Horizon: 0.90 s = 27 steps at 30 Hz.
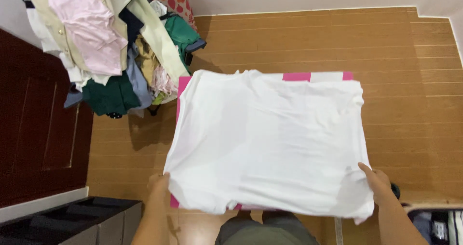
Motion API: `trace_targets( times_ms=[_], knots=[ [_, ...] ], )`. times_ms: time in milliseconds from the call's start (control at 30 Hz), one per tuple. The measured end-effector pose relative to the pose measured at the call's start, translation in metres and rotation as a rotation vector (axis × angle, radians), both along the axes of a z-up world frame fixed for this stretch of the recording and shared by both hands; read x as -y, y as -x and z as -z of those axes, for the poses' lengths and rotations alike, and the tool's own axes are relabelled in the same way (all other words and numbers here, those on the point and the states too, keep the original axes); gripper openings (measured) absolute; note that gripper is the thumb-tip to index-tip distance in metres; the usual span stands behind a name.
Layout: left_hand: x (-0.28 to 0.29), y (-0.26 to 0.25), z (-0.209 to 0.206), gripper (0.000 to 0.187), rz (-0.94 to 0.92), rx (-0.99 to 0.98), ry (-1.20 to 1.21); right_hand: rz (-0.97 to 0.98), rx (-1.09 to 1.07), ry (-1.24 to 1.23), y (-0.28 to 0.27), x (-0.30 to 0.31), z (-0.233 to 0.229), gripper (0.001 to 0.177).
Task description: Fold clothes and pack them into a suitcase.
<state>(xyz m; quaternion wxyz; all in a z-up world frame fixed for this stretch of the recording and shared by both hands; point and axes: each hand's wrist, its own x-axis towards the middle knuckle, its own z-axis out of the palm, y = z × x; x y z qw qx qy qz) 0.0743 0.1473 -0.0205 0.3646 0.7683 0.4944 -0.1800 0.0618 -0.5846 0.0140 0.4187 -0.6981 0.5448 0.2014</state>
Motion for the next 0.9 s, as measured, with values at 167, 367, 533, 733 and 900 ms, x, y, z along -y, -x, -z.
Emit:
trace_targets(
  times_ms=[167,367,533,733,900],
  knots=[
    [0.041,-0.107,-0.056,0.031,0.079,-0.011,-0.150,-0.017,0.079,-0.053,-0.080,0.029,0.016,0.067],
    [0.086,-0.248,-0.048,0.031,0.447,0.201,-0.454,-0.027,0.131,-0.081,-0.185,0.027,-0.001,0.057],
    [0.100,-0.321,-0.023,0.031,0.515,0.244,-0.530,-0.021,0.260,-0.112,-0.247,0.034,0.025,0.062],
    [0.085,-0.339,-0.014,0.045,0.566,0.139,-0.527,-0.027,0.184,-0.026,-0.280,0.017,-0.003,0.055],
    [0.026,-0.345,0.043,0.037,0.426,0.221,-0.161,-0.069,0.084,-0.111,-0.298,0.019,-0.017,0.059]
  ],
)
